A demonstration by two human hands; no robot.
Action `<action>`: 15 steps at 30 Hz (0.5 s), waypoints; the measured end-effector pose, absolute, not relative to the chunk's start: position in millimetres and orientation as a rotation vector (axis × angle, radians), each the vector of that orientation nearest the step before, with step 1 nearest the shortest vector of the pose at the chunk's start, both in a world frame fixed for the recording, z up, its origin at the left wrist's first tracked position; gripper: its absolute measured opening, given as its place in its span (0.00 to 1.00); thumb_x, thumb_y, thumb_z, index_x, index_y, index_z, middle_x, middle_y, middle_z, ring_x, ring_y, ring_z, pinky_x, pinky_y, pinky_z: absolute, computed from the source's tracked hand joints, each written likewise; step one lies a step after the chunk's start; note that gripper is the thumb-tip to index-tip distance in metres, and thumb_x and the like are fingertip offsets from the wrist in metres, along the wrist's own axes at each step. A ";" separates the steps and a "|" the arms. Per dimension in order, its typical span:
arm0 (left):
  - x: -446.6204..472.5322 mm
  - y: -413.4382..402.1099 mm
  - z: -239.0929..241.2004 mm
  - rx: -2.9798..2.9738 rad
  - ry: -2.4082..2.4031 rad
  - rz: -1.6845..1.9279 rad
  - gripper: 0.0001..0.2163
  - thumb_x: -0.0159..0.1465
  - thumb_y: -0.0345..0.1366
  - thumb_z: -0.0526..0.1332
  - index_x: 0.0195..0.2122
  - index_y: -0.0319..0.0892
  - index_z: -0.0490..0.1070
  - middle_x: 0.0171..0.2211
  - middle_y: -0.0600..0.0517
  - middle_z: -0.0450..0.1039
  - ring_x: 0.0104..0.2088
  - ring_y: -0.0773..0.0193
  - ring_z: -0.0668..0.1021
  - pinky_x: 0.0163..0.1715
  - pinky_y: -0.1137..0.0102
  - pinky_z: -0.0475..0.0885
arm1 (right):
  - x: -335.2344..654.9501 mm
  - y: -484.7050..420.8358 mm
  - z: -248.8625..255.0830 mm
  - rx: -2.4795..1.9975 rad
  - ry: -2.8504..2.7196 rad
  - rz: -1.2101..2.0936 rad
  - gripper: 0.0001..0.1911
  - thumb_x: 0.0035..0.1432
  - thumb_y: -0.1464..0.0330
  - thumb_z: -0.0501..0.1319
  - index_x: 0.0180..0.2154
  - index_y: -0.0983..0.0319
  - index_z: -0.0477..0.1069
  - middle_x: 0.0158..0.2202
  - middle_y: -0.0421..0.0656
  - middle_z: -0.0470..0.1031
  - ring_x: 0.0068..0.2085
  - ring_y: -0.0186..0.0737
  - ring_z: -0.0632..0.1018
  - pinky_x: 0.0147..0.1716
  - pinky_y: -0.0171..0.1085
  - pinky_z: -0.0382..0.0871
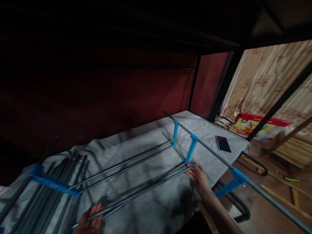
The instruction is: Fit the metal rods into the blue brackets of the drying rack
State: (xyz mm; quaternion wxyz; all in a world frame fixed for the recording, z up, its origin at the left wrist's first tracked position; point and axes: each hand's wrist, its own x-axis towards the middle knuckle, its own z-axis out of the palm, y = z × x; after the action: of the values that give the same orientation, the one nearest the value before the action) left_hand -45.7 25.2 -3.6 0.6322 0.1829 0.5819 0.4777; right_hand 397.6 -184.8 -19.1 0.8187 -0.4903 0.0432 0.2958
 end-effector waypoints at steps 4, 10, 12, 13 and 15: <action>-29.4 18.2 7.1 0.344 1.345 1.185 0.10 0.51 0.26 0.63 0.32 0.49 0.70 0.35 0.51 0.83 0.56 0.51 0.86 0.55 0.57 0.84 | 407.1 -200.5 -26.3 -1.042 0.105 0.608 0.27 0.41 0.59 0.82 0.41 0.54 0.74 0.39 0.41 0.87 0.37 0.45 0.87 0.38 0.42 0.86; 10.0 4.3 33.9 0.287 1.272 1.187 0.08 0.62 0.23 0.62 0.34 0.44 0.73 0.33 0.51 0.83 0.39 0.59 0.88 0.47 0.65 0.85 | 416.4 -220.1 -38.4 -1.039 0.129 0.627 0.23 0.39 0.62 0.83 0.37 0.54 0.77 0.39 0.42 0.87 0.37 0.44 0.87 0.38 0.39 0.87; 25.4 -4.3 42.6 0.290 1.242 1.200 0.08 0.66 0.23 0.61 0.36 0.42 0.74 0.33 0.50 0.83 0.37 0.61 0.88 0.44 0.68 0.85 | 418.6 -225.6 -44.9 -1.051 0.166 0.639 0.22 0.38 0.62 0.83 0.35 0.54 0.77 0.36 0.41 0.87 0.34 0.43 0.86 0.35 0.38 0.86; 32.7 -8.7 46.0 0.280 1.215 1.195 0.08 0.68 0.22 0.60 0.36 0.42 0.75 0.32 0.50 0.83 0.36 0.61 0.88 0.42 0.68 0.84 | 419.3 -227.9 -48.6 -1.064 0.177 0.641 0.22 0.37 0.62 0.83 0.34 0.54 0.77 0.34 0.41 0.86 0.32 0.42 0.86 0.33 0.37 0.86; 45.3 -16.6 50.2 0.244 1.163 1.159 0.09 0.69 0.21 0.60 0.36 0.41 0.74 0.33 0.48 0.84 0.35 0.61 0.88 0.39 0.70 0.84 | 419.3 -230.7 -55.6 -1.099 0.141 0.649 0.22 0.37 0.61 0.83 0.33 0.54 0.77 0.31 0.39 0.84 0.30 0.40 0.85 0.31 0.34 0.85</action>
State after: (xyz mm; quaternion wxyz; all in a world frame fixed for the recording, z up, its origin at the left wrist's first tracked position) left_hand 45.3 -16.6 50.2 0.6750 0.1083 0.5169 0.5152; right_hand 419.3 -230.7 -55.6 0.8007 -0.5127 0.0656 0.3028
